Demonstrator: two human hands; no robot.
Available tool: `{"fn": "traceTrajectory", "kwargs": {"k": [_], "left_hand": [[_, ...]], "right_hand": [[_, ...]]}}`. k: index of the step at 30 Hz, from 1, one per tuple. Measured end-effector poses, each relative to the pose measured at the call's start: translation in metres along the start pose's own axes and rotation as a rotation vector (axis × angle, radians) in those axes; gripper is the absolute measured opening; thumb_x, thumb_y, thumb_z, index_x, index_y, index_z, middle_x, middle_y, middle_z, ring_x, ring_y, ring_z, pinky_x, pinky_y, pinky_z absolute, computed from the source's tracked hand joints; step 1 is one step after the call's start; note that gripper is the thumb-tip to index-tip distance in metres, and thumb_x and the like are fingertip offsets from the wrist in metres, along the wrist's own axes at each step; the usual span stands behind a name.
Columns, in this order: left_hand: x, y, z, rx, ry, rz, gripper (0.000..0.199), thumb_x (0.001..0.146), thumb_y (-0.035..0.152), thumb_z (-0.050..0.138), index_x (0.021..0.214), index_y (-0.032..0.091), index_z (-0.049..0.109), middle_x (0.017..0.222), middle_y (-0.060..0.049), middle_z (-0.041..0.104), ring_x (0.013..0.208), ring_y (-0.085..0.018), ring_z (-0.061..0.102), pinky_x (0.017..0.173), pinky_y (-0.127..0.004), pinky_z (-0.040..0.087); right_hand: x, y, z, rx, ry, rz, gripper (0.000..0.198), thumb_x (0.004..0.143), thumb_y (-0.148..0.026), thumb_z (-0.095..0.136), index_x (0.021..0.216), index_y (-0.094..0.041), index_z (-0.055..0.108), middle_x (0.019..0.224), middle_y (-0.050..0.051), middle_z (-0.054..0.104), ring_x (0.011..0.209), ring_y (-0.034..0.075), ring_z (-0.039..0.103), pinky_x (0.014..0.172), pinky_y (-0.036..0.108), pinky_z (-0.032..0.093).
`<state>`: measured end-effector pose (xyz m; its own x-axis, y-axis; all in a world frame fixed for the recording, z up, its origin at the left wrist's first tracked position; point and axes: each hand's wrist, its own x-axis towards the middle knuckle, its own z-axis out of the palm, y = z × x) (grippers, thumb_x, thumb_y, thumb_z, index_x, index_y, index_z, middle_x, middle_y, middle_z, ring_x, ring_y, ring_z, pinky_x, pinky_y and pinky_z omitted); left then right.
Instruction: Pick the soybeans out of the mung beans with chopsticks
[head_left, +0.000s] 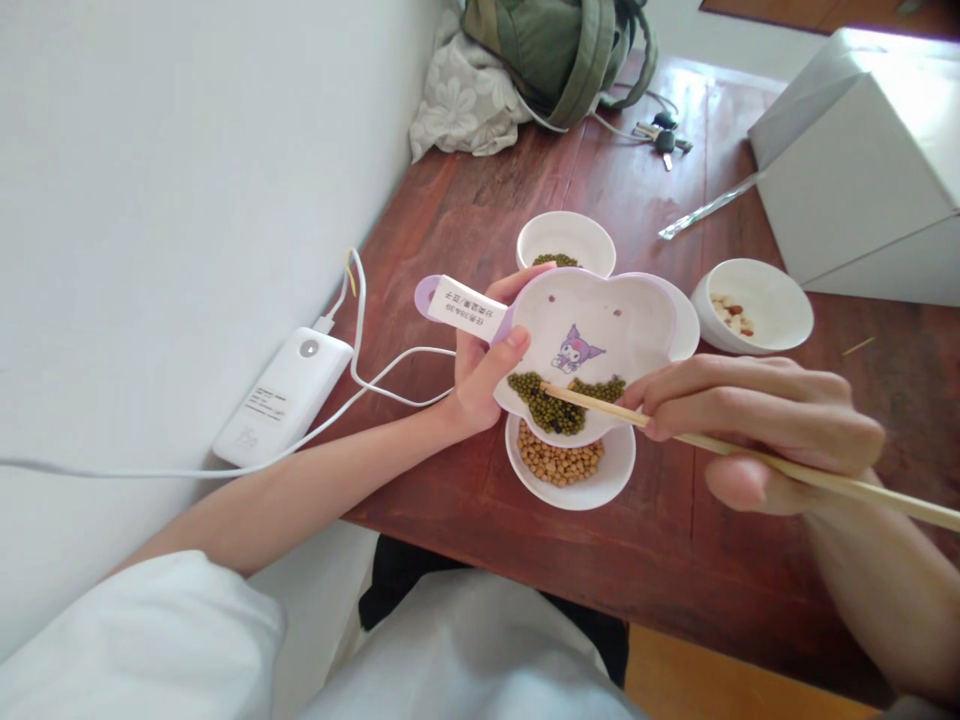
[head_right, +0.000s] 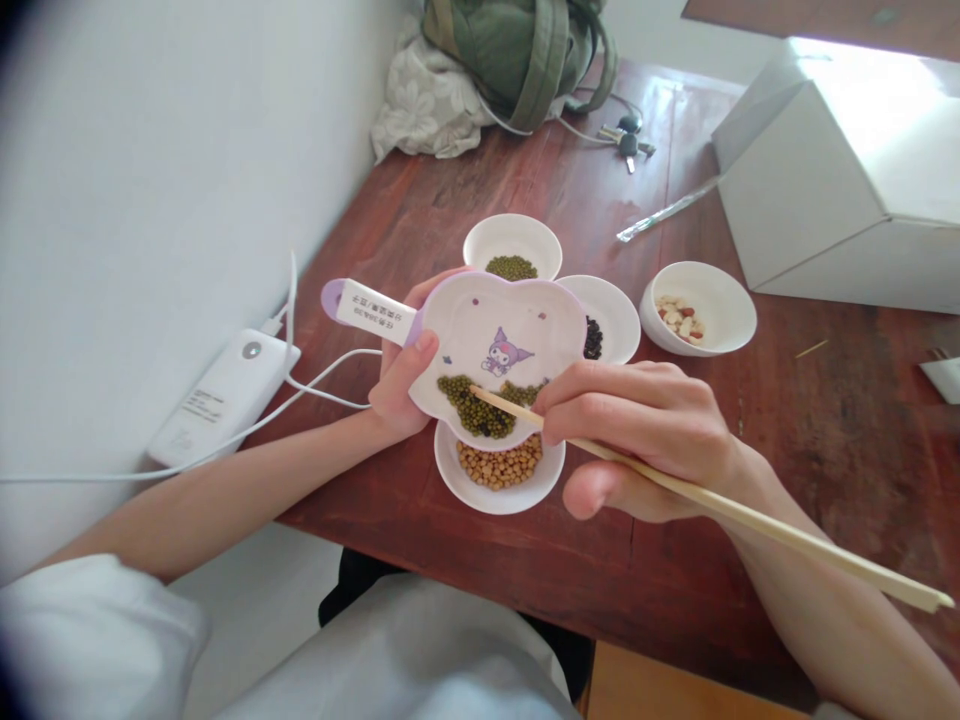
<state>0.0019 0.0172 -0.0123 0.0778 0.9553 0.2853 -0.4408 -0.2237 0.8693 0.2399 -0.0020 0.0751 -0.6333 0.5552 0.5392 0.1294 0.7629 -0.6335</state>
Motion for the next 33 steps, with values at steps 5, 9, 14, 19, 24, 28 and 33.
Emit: {"fn": "traceTrajectory", "kwargs": {"k": [5,9,14,19,24,28,33], "left_hand": [[0.000,-0.002,-0.001,0.020,-0.016,-0.018,0.052,0.089,0.059,0.071,0.139,0.044,0.072,0.118,-0.005,0.082,0.138,-0.040,0.069,0.105,-0.055,0.063],[-0.001,-0.005,-0.003,0.044,-0.001,-0.017,0.054,0.089,0.061,0.071,0.140,0.044,0.071,0.117,-0.004,0.083,0.140,-0.039,0.068,0.107,-0.054,0.063],[-0.001,-0.001,-0.002,0.049,0.034,-0.056,0.045,0.086,0.063,0.074,0.126,0.042,0.077,0.107,-0.004,0.084,0.132,-0.038,0.073,0.106,-0.052,0.064],[-0.002,0.006,0.000,0.042,0.032,-0.081,0.026,0.089,0.056,0.073,0.107,0.037,0.078,0.092,-0.004,0.083,0.119,-0.036,0.078,0.104,-0.051,0.062],[-0.003,0.002,0.000,0.016,0.041,-0.051,0.020,0.089,0.055,0.073,0.096,0.037,0.078,0.083,-0.003,0.081,0.110,-0.035,0.079,0.102,-0.052,0.061],[-0.002,0.000,-0.001,0.027,0.038,-0.051,0.024,0.088,0.058,0.073,0.098,0.036,0.077,0.082,-0.003,0.080,0.107,-0.035,0.079,0.101,-0.051,0.061],[-0.002,0.002,0.000,0.026,0.027,-0.026,0.027,0.091,0.056,0.072,0.107,0.035,0.077,0.087,-0.003,0.080,0.110,-0.033,0.078,0.101,-0.049,0.060]], "right_hand": [[0.000,0.001,0.001,0.017,-0.019,-0.003,0.053,0.109,-0.058,0.060,0.095,-0.009,0.076,0.094,0.016,0.079,0.085,0.019,0.082,0.066,0.024,0.062],[-0.001,0.003,0.002,0.021,-0.024,0.001,0.054,0.109,-0.060,0.059,0.096,-0.010,0.075,0.093,0.014,0.078,0.086,0.019,0.081,0.064,0.024,0.060],[-0.001,0.005,0.004,0.037,-0.055,-0.009,0.054,0.110,-0.062,0.055,0.098,-0.012,0.073,0.096,0.013,0.076,0.091,0.020,0.079,0.072,0.029,0.062],[0.002,0.005,0.004,0.017,-0.075,-0.026,0.052,0.111,-0.060,0.053,0.095,-0.014,0.071,0.091,0.011,0.070,0.096,0.024,0.075,0.080,0.035,0.062],[0.004,0.006,0.004,-0.001,-0.081,-0.077,0.045,0.111,-0.054,0.058,0.095,-0.015,0.071,0.087,0.011,0.070,0.092,0.025,0.073,0.076,0.037,0.062],[0.005,0.007,0.005,-0.043,-0.078,-0.103,0.040,0.111,-0.052,0.060,0.095,-0.017,0.070,0.087,0.010,0.072,0.092,0.026,0.074,0.078,0.039,0.061],[0.006,0.007,0.005,-0.089,-0.074,-0.123,0.040,0.113,-0.050,0.057,0.094,-0.017,0.070,0.087,0.010,0.074,0.091,0.026,0.074,0.082,0.044,0.060]]}}
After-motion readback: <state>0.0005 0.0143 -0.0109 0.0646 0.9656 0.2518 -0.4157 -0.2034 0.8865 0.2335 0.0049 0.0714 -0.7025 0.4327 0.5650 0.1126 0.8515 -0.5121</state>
